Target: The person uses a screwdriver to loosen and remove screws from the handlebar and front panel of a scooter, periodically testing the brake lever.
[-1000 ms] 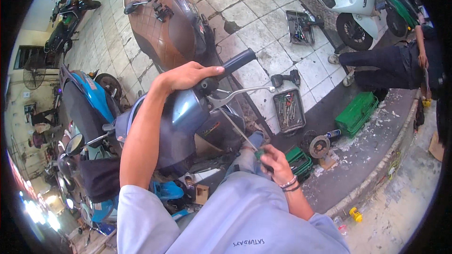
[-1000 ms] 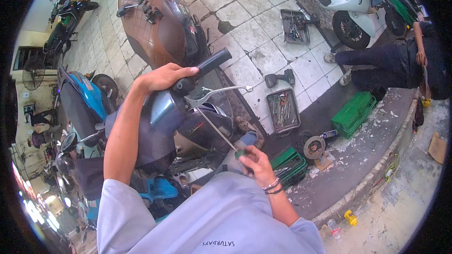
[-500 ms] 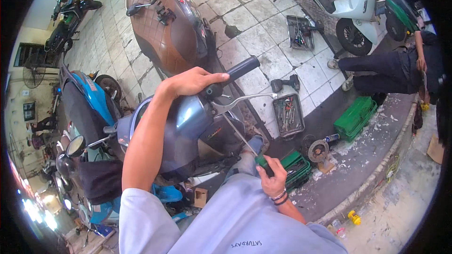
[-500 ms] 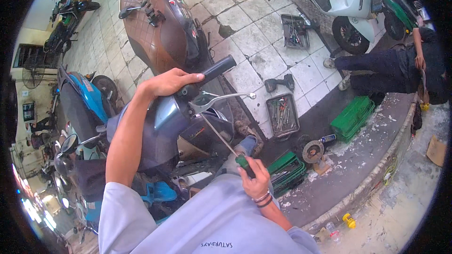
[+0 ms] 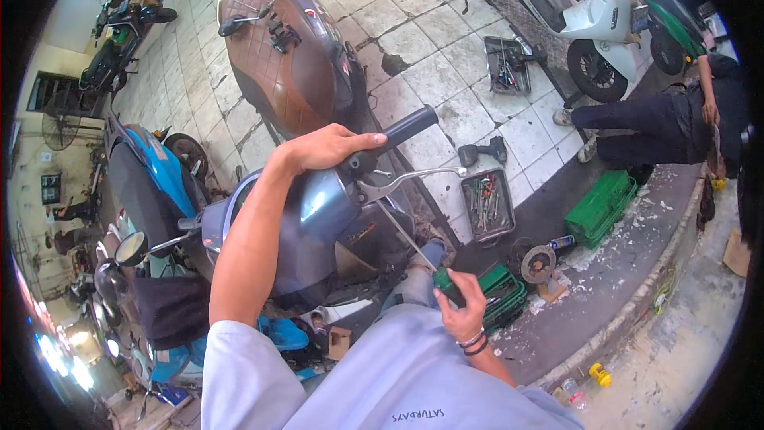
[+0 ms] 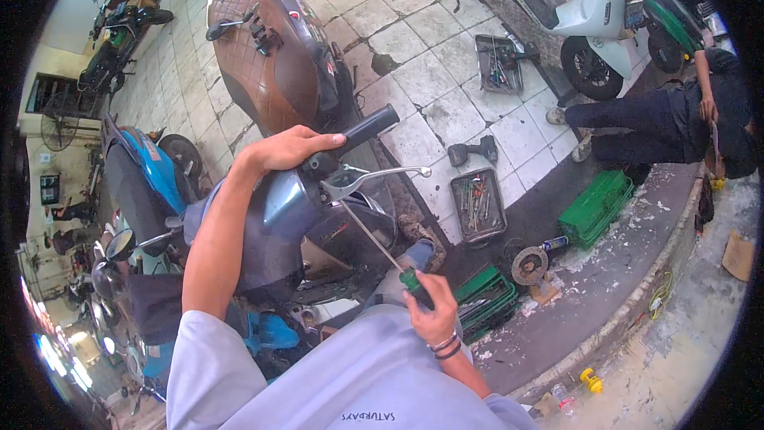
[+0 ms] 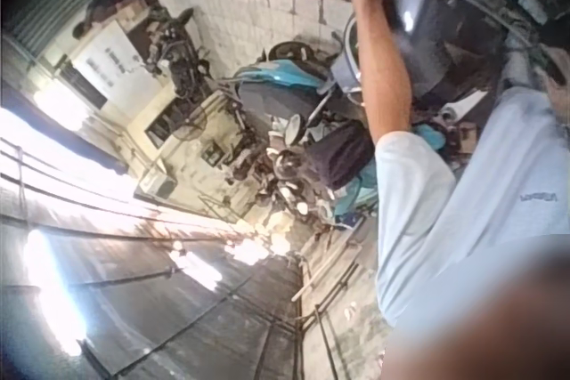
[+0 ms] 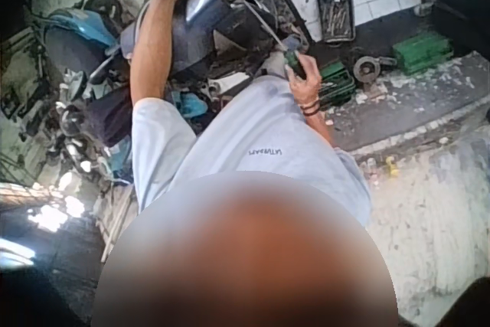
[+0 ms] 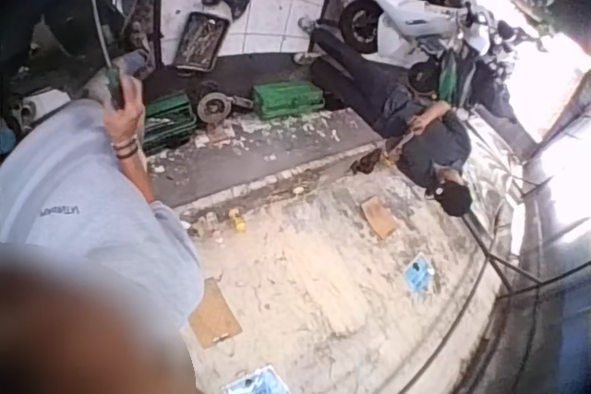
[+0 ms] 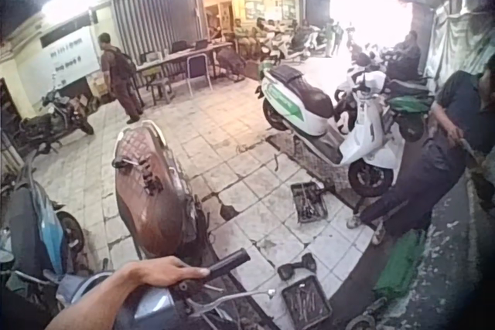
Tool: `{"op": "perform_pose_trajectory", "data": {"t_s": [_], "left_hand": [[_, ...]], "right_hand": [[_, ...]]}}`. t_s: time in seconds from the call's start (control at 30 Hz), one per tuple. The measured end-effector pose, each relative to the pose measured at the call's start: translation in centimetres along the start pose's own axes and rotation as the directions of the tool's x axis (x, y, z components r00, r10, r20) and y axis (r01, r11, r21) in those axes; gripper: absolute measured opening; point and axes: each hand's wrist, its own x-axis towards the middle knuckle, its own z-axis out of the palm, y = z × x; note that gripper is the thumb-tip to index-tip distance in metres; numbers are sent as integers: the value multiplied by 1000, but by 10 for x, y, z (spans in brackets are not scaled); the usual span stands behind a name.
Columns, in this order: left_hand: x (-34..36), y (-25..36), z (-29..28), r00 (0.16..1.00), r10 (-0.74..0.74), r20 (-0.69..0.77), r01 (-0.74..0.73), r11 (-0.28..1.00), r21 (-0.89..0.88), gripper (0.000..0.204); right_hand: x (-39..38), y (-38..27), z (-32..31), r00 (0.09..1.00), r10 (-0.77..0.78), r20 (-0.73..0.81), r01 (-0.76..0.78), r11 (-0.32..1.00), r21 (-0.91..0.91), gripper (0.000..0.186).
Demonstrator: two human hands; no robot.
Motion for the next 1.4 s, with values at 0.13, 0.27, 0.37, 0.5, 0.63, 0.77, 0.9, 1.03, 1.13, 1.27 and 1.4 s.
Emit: {"op": "perform_pose_trajectory", "data": {"t_s": [0.13, 0.27, 0.37, 0.5, 0.63, 0.77, 0.9, 1.03, 1.13, 1.27, 1.4], "left_hand": [[5, -4, 2, 999, 34, -42, -30, 996, 89, 83], [7, -9, 1, 999, 27, -27, -25, 999, 42, 84], [5, -7, 0, 999, 21, -36, -17, 994, 107, 83], [1, -2, 2, 998, 57, -28, -56, 998, 40, 84], [9, -11, 0, 999, 46, 0, -46, 999, 25, 82], [9, -13, 1, 999, 39, -20, -39, 999, 31, 79], [8, -14, 1, 998, 58, -35, -57, 998, 15, 76], [8, -13, 1, 1000, 14, -11, -15, 999, -40, 77], [4, -9, 4, 999, 43, -26, -43, 999, -13, 79], [9, -4, -1, 999, 16, -29, -13, 996, 94, 84], [9, -10, -1, 999, 36, -36, -32, 992, 120, 87]], "right_hand": [[-7, 11, 3, 985, -174, -3, 172, 979, -109, 59], [2, 20, -1, 958, -266, 106, 282, 944, -173, 59], [6, 19, 0, 955, -278, 103, 290, 949, -121, 60], [11, 14, -6, 965, -228, 126, 231, 973, -8, 57], [17, 17, -21, 699, 396, 595, -713, 446, 541, 40], [16, 17, -19, 577, 345, 740, -796, 37, 604, 37], [7, 9, -12, 690, 366, 624, -722, 282, 632, 40], [0, 0, 2, 986, 130, 107, -148, 972, 181, 39], [3, -11, -1, 1000, -7, 30, 6, 999, 44, 43], [8, 15, -2, 991, 23, 134, -60, 958, 279, 37], [15, 36, -16, 473, 223, 852, -843, -166, 511, 37]]}}
